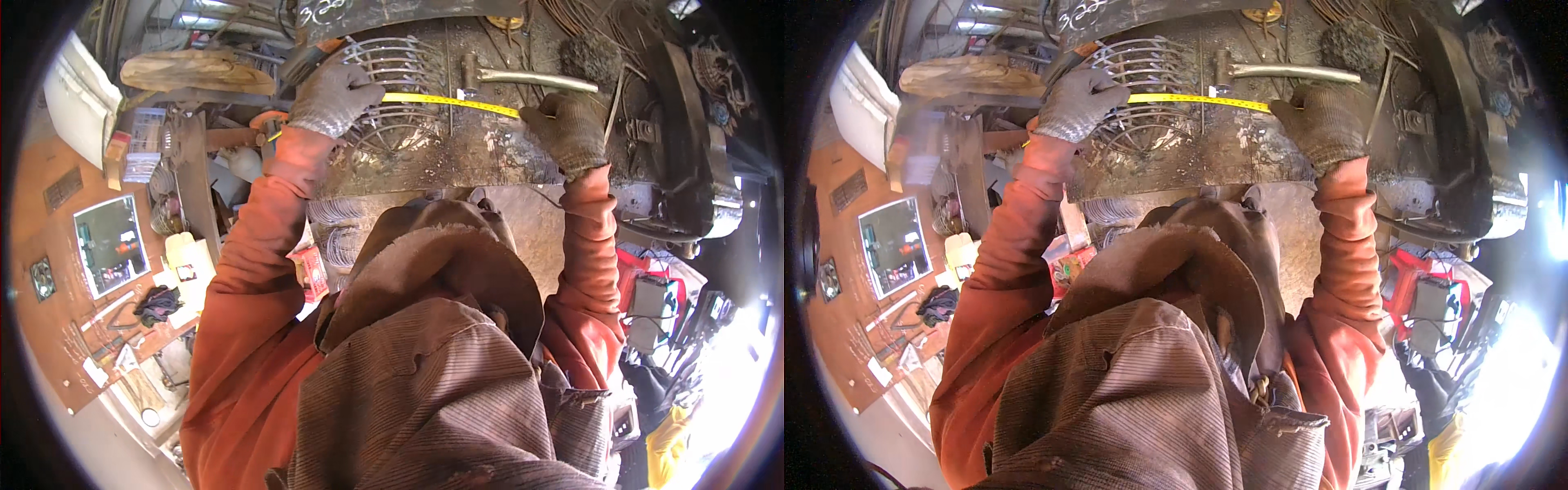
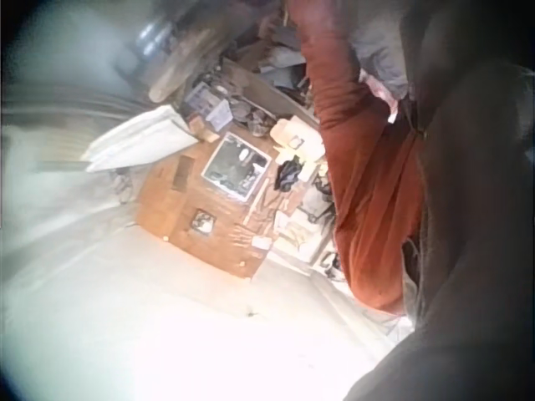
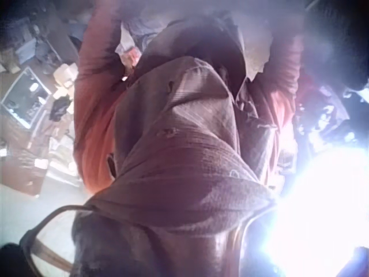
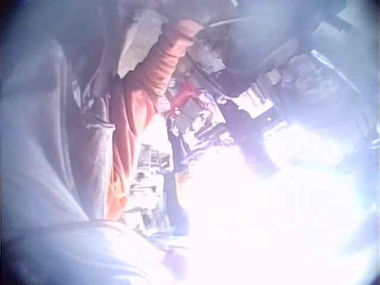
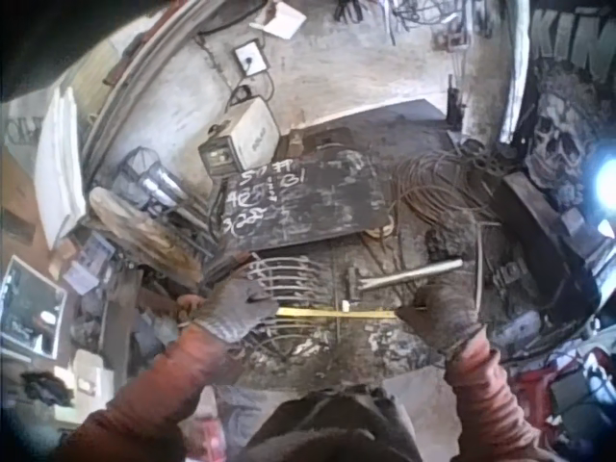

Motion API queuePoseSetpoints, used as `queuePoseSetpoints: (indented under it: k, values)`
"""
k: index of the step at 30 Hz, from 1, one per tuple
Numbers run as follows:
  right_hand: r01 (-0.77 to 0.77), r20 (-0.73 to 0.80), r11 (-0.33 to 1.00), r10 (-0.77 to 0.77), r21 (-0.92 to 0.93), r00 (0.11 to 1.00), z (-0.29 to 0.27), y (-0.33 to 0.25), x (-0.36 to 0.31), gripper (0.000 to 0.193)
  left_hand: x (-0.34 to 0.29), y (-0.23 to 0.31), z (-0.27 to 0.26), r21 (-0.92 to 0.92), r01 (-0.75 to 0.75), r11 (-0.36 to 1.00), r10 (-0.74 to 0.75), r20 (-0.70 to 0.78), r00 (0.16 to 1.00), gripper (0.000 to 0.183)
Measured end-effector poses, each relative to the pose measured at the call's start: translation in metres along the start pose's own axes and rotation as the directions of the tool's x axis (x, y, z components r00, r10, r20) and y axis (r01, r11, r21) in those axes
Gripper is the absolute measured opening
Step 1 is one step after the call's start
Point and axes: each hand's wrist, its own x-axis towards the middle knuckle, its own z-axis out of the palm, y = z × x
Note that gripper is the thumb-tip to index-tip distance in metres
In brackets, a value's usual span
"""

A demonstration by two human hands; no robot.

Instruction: The person measures the diameter of a circular metal grate using a tape measure and records the measurements on a nearby metal plate with a marker.

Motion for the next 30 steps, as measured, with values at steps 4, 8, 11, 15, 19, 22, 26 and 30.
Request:
queuePoseSetpoints:
  k: [4,8,11,15,19,22,26,30]
  values:
    - [0.048,-0.129,0.992,-0.064,-0.120,0.990,0.012,-0.008,-0.007,0.042,0.004,0.005,-0.002,0.059,0.032,0.998,-0.034,0.029,0.999,0.033]
    - [0.041,-0.146,0.988,-0.063,-0.147,0.987,0.014,-0.021,-0.001,0.036,0.015,-0.011,0.000,0.058,0.005,0.998,-0.008,0.051,0.999,0.033]
    - [0.073,-0.162,0.979,-0.105,-0.191,0.981,0.015,-0.027,0.001,0.029,0.018,-0.010,-0.002,0.105,0.037,0.994,-0.046,0.085,0.995,0.034]
    - [0.164,-0.237,0.935,-0.244,-0.314,0.940,0.016,-0.037,0.004,0.018,0.015,-0.002,-0.005,0.141,0.031,0.990,-0.039,0.051,0.998,0.036]
    - [0.221,-0.250,0.899,-0.329,-0.378,0.911,0.007,-0.049,0.000,0.016,0.017,-0.009,-0.005,0.212,-0.025,0.977,0.019,0.030,0.999,0.038]
    - [0.232,-0.251,0.896,-0.340,-0.378,0.906,-0.004,-0.058,-0.006,0.016,0.019,-0.002,-0.006,0.187,0.063,0.980,-0.078,0.071,0.994,0.039]
    - [0.210,-0.234,0.898,-0.315,-0.386,0.920,0.002,-0.063,-0.003,0.016,0.020,0.000,-0.009,0.246,0.071,0.967,-0.102,0.118,0.988,0.039]
    - [0.234,-0.243,0.886,-0.349,-0.400,0.905,0.024,-0.060,0.006,0.016,0.022,-0.002,-0.010,0.208,0.049,0.977,-0.074,0.116,0.990,0.038]
